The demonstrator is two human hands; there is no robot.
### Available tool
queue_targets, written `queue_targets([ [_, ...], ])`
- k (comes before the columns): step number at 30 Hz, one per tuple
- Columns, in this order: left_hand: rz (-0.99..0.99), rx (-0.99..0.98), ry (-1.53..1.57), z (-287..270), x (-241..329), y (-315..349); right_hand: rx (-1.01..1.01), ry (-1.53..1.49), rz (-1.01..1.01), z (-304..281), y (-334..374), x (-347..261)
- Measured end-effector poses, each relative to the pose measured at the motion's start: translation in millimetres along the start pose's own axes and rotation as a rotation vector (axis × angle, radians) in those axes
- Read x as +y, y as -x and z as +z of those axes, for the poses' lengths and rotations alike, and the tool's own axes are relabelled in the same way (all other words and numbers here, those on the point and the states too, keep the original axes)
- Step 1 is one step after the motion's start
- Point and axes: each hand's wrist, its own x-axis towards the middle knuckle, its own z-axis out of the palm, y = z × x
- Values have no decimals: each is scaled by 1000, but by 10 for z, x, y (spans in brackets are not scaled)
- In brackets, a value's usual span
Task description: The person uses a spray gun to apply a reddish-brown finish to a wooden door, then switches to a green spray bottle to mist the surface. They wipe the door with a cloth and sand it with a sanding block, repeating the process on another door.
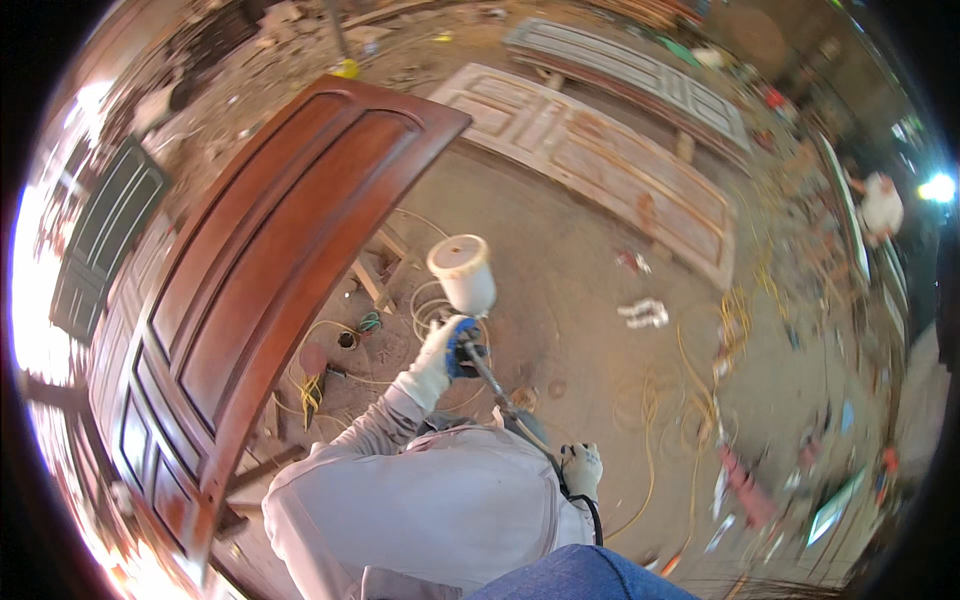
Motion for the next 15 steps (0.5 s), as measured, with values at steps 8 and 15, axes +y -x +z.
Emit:
queue_targets([
  [8, 111, 105, 129, 984, 235, -546, -185, 203, -552, -418, -2172, 566],
  [15, 236, 251, 260, 1205, 750, -1722, -167, 207, -578, -328, -3778, 488],
])
